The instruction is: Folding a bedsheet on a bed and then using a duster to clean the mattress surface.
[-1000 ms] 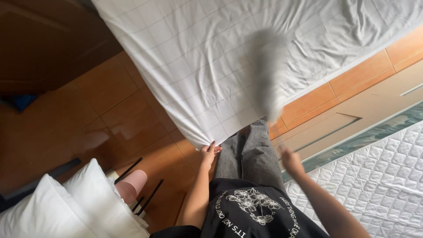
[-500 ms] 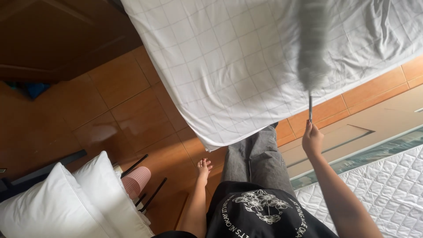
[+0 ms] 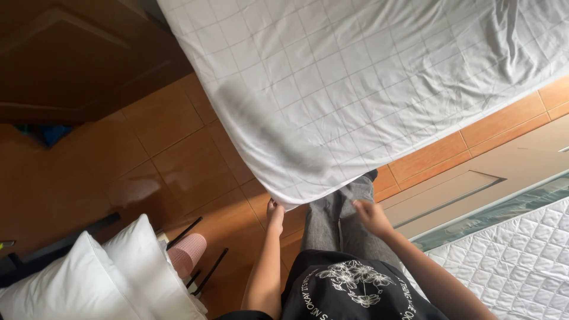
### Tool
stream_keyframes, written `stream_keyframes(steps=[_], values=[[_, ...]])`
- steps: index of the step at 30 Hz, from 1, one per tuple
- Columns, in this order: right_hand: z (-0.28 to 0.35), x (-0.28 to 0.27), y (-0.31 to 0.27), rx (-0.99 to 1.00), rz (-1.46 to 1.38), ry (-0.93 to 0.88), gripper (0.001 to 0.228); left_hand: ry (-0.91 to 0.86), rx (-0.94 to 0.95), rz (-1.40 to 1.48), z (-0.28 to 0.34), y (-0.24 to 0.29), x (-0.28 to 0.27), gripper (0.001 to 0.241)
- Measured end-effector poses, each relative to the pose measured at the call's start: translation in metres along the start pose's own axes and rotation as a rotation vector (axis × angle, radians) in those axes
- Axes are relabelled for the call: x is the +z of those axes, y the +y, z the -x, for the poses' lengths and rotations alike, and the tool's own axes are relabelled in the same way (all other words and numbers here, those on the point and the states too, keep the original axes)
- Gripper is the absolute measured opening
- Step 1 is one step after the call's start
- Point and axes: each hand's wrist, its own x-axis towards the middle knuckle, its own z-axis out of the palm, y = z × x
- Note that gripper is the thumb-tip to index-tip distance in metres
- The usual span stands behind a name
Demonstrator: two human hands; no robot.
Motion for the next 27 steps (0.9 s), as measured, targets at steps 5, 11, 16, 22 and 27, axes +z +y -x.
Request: stream_keyframes(steps=[5,11,16,22,27], values=[[-0.023,-0.031,0.011,0.146,-0.240,0.785,0.046,-0.094,-0.020,0.121,0.042,0.027,-0.004,0.079],[0.012,0.041,0.130,-0.099,0.215,0.243,0.024,-0.085,-0.004,-0.009,0.044,0.019,0.003,0.073],[0.037,0.034,0.010,0.064,0.315,-0.318,0.035,0.021,0.381,-1.052,0.020,-0.039,-0.026,0.056],[0.016,-0.023,-0.034,-0.117,0.253,-0.057,0.033,0.074,0.348,-1.125,0.084,-0.033,-0.026,0.089],[0.020,-0.060,-0.071,-0.312,0.177,0.093,0.030,0.333,0.817,-1.533,0.140,0.054,0.039,0.085]])
